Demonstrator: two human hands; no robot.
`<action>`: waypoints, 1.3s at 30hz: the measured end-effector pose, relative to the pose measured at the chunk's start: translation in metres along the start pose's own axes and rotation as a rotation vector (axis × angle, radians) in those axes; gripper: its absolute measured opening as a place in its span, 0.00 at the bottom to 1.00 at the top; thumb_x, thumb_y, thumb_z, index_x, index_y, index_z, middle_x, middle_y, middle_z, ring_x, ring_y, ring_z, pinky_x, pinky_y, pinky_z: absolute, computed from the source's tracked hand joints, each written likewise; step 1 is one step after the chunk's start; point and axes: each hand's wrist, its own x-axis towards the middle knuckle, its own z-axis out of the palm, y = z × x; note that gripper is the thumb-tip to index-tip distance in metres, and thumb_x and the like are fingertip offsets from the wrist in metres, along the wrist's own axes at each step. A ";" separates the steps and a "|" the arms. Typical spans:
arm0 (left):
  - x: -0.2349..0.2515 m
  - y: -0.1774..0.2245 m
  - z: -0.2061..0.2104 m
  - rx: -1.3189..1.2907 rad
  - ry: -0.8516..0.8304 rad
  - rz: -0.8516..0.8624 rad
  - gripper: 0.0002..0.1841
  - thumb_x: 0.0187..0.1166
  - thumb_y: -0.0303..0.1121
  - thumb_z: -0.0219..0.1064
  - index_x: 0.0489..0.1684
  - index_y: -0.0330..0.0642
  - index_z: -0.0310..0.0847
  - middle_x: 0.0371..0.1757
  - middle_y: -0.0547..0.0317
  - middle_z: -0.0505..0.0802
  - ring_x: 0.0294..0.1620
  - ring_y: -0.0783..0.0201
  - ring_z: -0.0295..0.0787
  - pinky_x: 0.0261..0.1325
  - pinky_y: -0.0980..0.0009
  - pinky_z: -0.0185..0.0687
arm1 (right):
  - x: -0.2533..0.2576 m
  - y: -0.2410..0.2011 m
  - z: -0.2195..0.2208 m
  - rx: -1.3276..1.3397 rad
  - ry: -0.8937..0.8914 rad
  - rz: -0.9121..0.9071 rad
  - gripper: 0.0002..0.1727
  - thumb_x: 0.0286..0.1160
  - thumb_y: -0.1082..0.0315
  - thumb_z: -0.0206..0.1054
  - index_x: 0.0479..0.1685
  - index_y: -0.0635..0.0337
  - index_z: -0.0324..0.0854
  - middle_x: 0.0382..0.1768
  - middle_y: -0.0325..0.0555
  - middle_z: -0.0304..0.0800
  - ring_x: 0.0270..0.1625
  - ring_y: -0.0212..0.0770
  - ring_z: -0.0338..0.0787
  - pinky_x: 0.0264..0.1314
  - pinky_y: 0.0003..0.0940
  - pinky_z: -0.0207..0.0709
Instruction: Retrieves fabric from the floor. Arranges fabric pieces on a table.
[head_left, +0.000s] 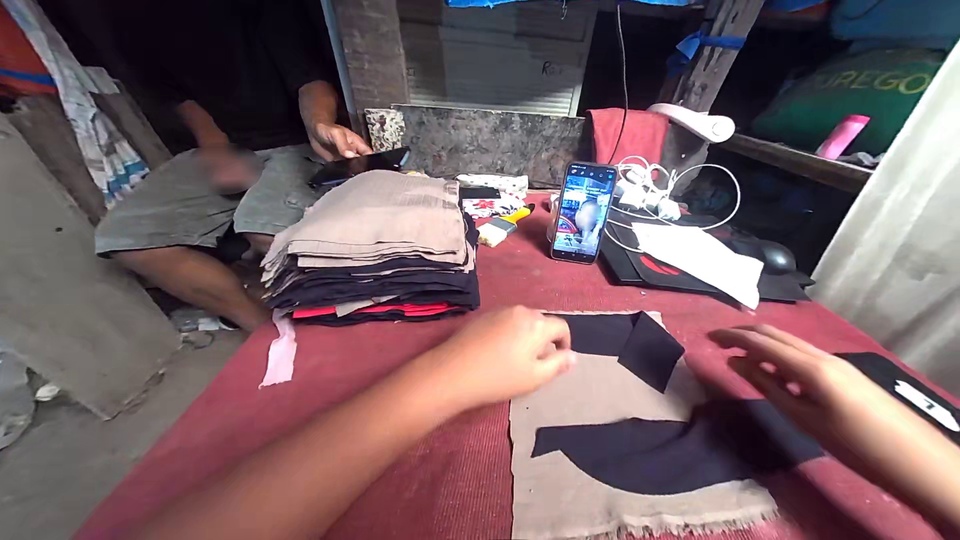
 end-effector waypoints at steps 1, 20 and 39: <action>-0.004 0.009 -0.001 -0.052 -0.111 0.000 0.19 0.90 0.42 0.57 0.58 0.36 0.87 0.45 0.43 0.93 0.47 0.49 0.90 0.55 0.48 0.81 | -0.008 0.016 -0.007 -0.013 -0.052 0.076 0.15 0.76 0.70 0.63 0.57 0.64 0.89 0.49 0.60 0.91 0.42 0.57 0.93 0.43 0.57 0.86; -0.026 0.010 -0.012 -0.755 -0.057 -0.287 0.09 0.73 0.23 0.73 0.33 0.45 0.76 0.29 0.73 0.82 0.30 0.82 0.79 0.37 0.84 0.76 | -0.024 0.018 -0.011 0.946 0.110 0.343 0.12 0.80 0.65 0.57 0.38 0.37 0.85 0.35 0.26 0.93 0.35 0.25 0.92 0.38 0.26 0.90; -0.004 0.084 -0.059 -0.621 0.472 0.125 0.13 0.91 0.30 0.53 0.63 0.34 0.80 0.27 0.62 0.88 0.22 0.78 0.82 0.26 0.82 0.79 | 0.053 -0.125 0.011 0.293 0.331 -0.087 0.14 0.69 0.64 0.69 0.53 0.55 0.79 0.27 0.30 0.85 0.27 0.20 0.84 0.28 0.20 0.78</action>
